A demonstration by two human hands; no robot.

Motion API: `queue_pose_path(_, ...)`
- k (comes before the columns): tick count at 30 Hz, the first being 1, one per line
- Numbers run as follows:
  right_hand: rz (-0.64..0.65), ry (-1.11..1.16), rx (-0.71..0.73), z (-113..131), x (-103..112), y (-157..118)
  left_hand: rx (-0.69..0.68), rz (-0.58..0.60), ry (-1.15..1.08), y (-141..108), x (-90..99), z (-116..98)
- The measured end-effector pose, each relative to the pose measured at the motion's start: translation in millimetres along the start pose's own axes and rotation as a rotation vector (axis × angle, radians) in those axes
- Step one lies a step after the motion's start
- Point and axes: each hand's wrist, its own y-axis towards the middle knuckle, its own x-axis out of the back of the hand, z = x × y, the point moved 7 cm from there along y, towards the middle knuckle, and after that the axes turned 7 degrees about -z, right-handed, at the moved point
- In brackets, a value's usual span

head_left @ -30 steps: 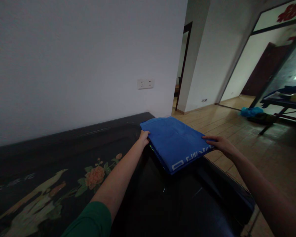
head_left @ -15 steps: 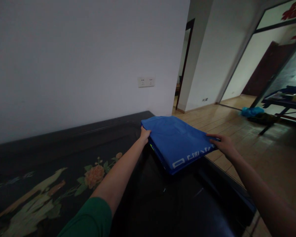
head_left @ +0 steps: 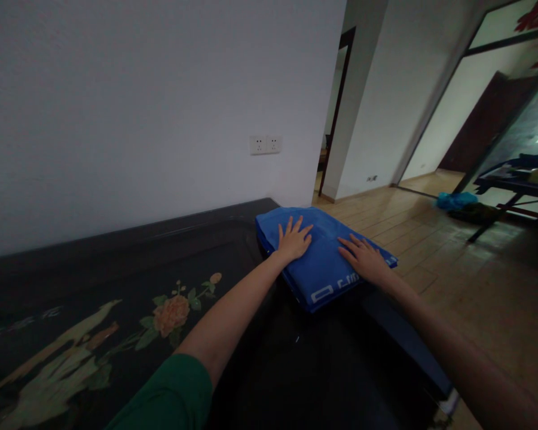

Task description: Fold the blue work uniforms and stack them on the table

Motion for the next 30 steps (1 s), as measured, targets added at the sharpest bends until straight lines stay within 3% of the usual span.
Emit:
queue_pose_path(4,0.170,-0.059,-0.029,-13.1,-28.9,-9.9,0.127,-0.005,0.095,7.7,7.4,37.4)
queue_pose_path(8,0.205,-0.035,-0.001,-24.3,-42.5,-16.1,0.128,-0.014,0.198,12.0,17.9,55.2)
queue_pose_path(12,0.170,-0.014,-0.050,-23.6,-36.7,-15.0,-0.035,-0.082,0.208,4.4,24.7,38.4)
queue_pose_path(15,-0.007,0.048,0.016,-2.7,-6.3,-15.2,-0.189,-0.149,0.213,-13.3,48.7,8.2)
queue_pose_path(19,-0.306,0.329,0.220,62.8,50.6,-35.9,-0.344,-0.225,0.274,-65.1,116.5,-34.6)
queue_pose_path(22,-0.400,0.538,0.336,127.7,70.7,-59.5,-0.296,-0.351,0.345,-119.0,187.7,-47.9)
queue_pose_path(24,-0.368,0.666,0.410,175.5,64.9,-73.4,-0.195,-0.433,0.413,-156.5,234.2,-48.8)
queue_pose_path(26,-0.258,0.775,0.465,224.1,44.3,-86.6,-0.092,-0.493,0.483,-192.7,273.8,-49.3)
queue_pose_path(30,0.011,0.912,0.495,314.8,-12.4,-124.6,-0.012,-0.540,0.559,-257.3,321.3,-57.8)
